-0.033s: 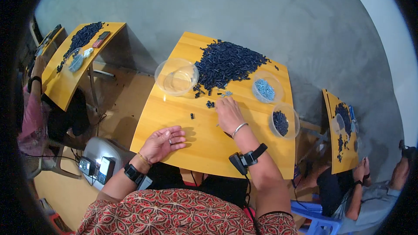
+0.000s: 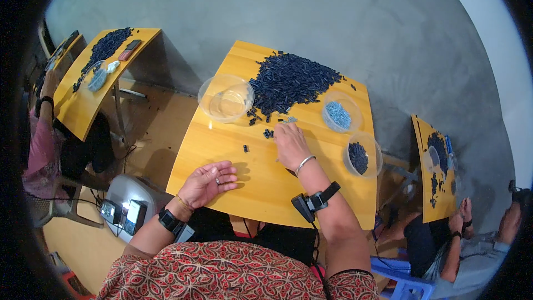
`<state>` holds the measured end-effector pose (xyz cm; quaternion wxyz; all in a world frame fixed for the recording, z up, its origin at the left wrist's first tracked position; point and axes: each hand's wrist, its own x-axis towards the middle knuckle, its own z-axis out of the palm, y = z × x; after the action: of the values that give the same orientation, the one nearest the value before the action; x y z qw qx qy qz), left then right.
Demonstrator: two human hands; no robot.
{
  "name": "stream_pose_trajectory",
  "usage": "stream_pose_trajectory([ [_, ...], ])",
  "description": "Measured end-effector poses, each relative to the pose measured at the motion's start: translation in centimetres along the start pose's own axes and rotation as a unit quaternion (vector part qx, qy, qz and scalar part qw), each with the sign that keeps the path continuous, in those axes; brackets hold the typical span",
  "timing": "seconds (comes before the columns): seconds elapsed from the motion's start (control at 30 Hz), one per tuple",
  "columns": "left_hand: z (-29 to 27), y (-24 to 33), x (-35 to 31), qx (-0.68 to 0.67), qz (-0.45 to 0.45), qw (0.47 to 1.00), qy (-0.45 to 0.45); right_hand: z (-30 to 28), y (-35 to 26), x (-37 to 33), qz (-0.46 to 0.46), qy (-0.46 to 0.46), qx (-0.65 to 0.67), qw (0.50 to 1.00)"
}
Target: Sorting small blue plastic components at a production table.
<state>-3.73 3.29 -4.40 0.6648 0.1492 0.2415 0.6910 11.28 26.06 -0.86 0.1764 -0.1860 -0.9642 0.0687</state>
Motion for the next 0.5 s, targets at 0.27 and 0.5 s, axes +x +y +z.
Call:
stream_pose_trajectory([
  [0.27, 0.1, 0.1, 0.0, -0.015, -0.005, 1.000, -0.002, 0.4, -1.1, -0.1, -0.040, -0.034, -0.027, 0.998],
  [0.5, 0.1, -0.1, 0.1, -0.001, -0.005, 1.000, -0.002, -0.3, -3.2, -2.0, -0.048, -0.023, -0.032, 0.998],
])
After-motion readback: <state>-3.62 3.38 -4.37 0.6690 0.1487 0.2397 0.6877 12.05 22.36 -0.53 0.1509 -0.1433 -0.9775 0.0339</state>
